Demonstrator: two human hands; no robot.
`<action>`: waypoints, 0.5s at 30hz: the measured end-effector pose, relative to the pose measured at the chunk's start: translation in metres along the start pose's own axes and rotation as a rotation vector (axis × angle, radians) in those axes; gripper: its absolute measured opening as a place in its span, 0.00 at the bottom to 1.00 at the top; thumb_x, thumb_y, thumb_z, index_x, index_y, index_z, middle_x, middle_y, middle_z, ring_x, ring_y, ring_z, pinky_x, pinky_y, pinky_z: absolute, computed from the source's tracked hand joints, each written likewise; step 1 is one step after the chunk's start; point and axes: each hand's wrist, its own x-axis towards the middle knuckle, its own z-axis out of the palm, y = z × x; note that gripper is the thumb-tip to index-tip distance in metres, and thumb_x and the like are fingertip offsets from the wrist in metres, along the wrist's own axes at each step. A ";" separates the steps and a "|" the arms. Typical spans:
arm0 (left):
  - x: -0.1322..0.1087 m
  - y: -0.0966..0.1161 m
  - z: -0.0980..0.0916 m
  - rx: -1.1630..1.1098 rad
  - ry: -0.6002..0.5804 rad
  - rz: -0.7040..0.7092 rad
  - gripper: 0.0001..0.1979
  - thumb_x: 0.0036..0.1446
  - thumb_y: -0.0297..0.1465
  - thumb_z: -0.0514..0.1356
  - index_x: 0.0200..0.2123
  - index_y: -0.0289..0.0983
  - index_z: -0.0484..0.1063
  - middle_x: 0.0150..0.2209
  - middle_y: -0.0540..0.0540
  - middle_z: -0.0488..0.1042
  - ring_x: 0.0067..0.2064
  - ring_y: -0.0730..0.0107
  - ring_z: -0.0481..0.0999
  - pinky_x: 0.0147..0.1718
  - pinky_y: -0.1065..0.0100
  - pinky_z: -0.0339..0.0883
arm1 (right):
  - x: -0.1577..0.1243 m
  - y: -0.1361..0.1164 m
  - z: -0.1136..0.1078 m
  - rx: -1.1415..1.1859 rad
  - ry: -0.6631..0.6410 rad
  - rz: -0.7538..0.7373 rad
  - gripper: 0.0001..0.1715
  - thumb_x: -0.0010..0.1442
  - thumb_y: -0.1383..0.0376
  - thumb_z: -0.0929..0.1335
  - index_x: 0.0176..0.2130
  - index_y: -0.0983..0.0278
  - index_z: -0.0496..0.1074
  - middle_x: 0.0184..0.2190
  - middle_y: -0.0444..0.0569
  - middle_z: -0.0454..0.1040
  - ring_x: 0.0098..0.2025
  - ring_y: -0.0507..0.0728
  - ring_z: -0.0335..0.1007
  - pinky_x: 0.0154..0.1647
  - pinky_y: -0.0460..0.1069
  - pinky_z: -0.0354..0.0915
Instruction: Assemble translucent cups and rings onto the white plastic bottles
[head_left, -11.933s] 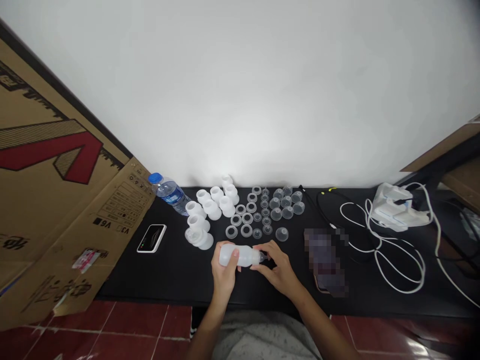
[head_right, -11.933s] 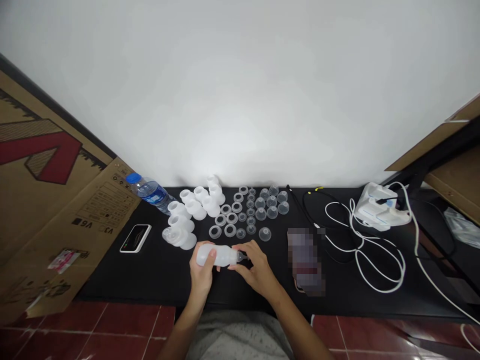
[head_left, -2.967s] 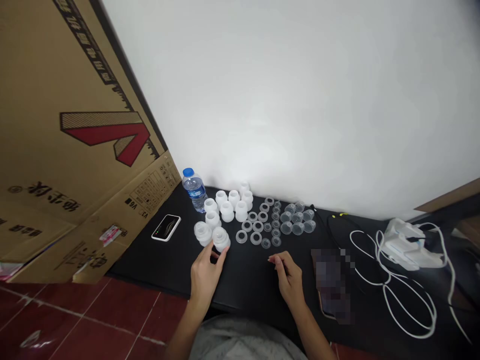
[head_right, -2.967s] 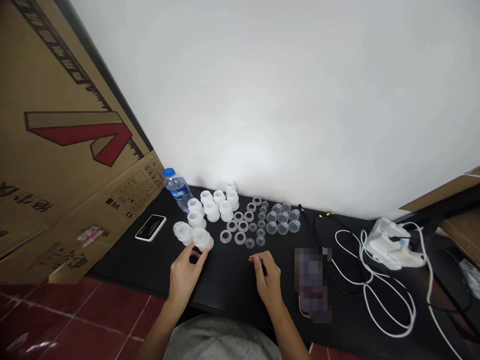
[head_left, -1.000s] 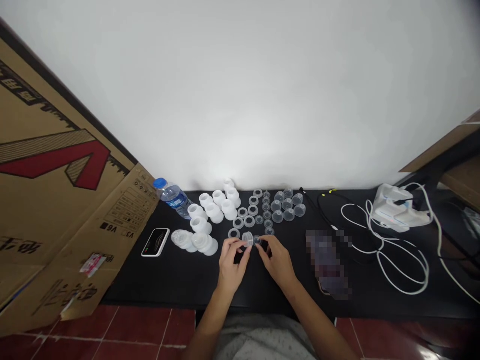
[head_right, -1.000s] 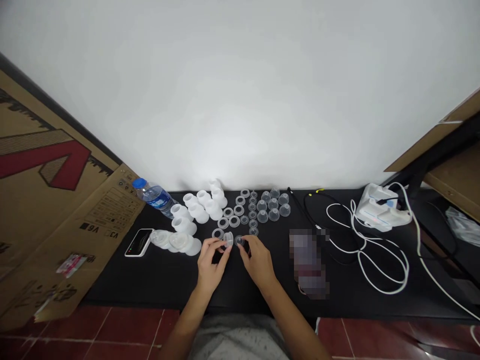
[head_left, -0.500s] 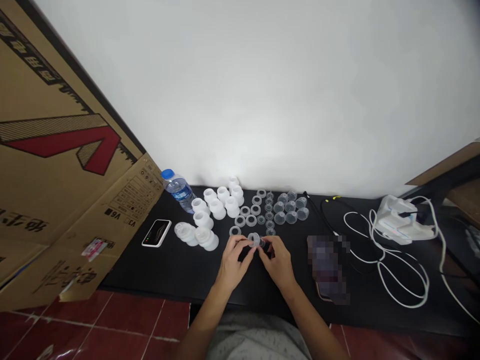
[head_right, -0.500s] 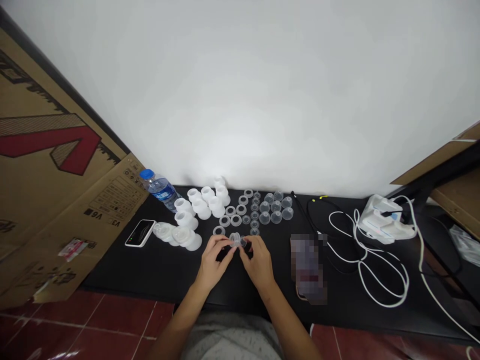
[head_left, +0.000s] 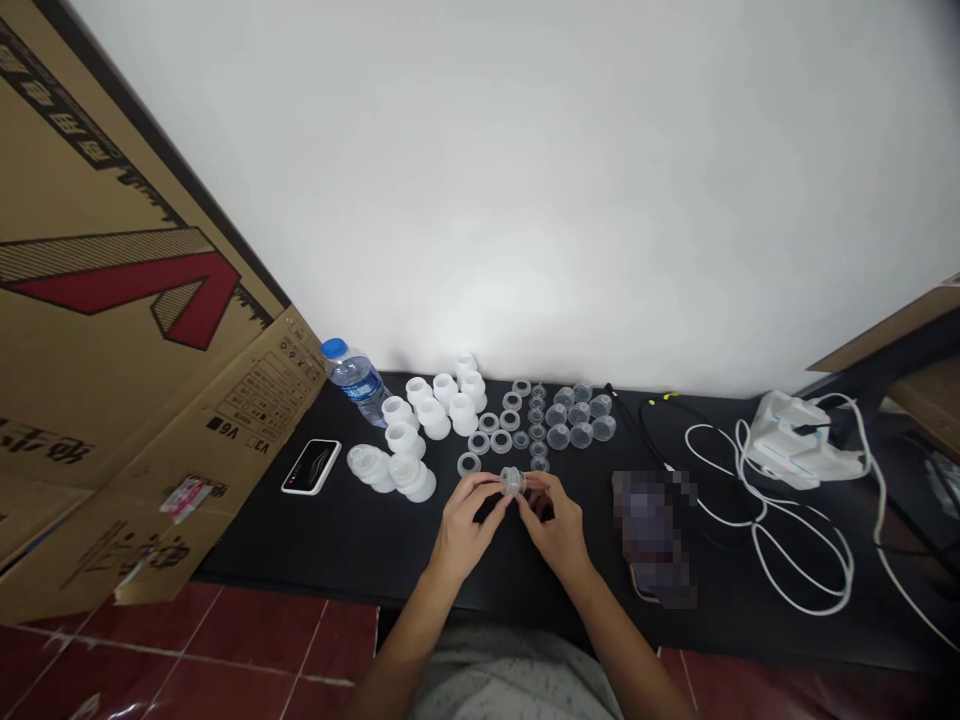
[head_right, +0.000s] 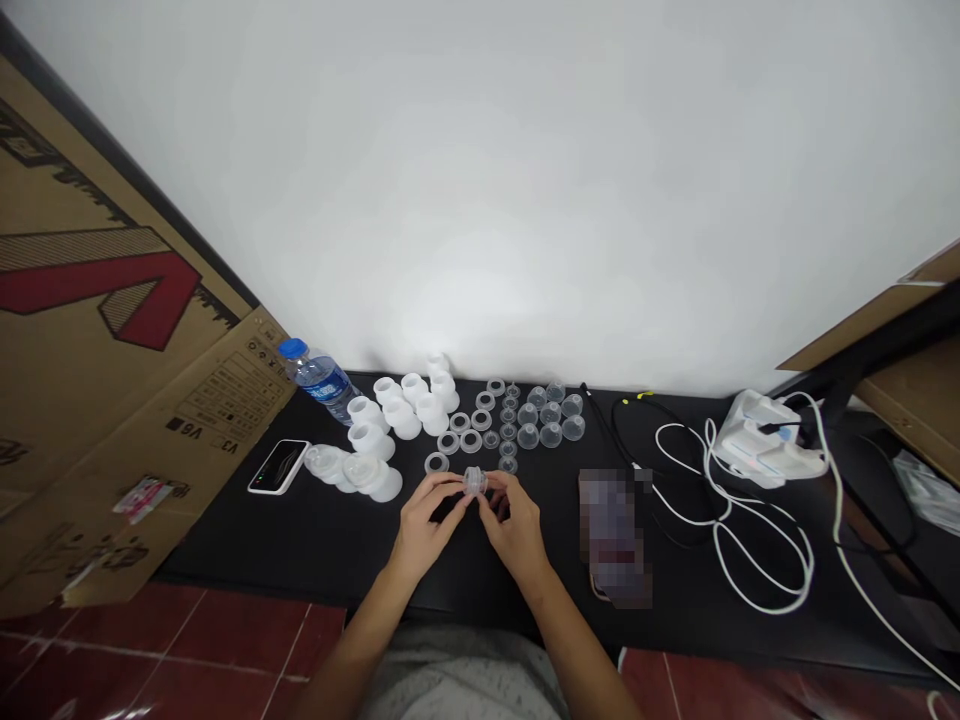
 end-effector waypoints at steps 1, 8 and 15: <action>0.000 0.000 0.000 -0.005 0.005 -0.002 0.08 0.72 0.31 0.63 0.50 0.43 0.81 0.50 0.41 0.81 0.53 0.58 0.83 0.55 0.57 0.79 | 0.000 -0.001 0.000 0.009 -0.002 -0.005 0.13 0.68 0.64 0.70 0.53 0.57 0.74 0.39 0.47 0.83 0.30 0.55 0.77 0.31 0.49 0.77; -0.002 0.000 -0.001 -0.122 0.046 -0.110 0.04 0.72 0.31 0.61 0.48 0.41 0.73 0.47 0.43 0.83 0.48 0.62 0.85 0.50 0.60 0.81 | -0.003 0.003 0.001 0.009 -0.047 -0.054 0.17 0.69 0.66 0.68 0.57 0.58 0.73 0.46 0.52 0.84 0.34 0.56 0.81 0.36 0.51 0.80; -0.002 -0.007 0.002 -0.057 0.040 -0.143 0.09 0.69 0.28 0.60 0.50 0.42 0.75 0.47 0.44 0.83 0.44 0.64 0.84 0.47 0.62 0.80 | -0.004 0.009 0.004 0.017 -0.108 -0.017 0.20 0.70 0.65 0.68 0.59 0.59 0.71 0.47 0.53 0.85 0.39 0.58 0.84 0.39 0.50 0.80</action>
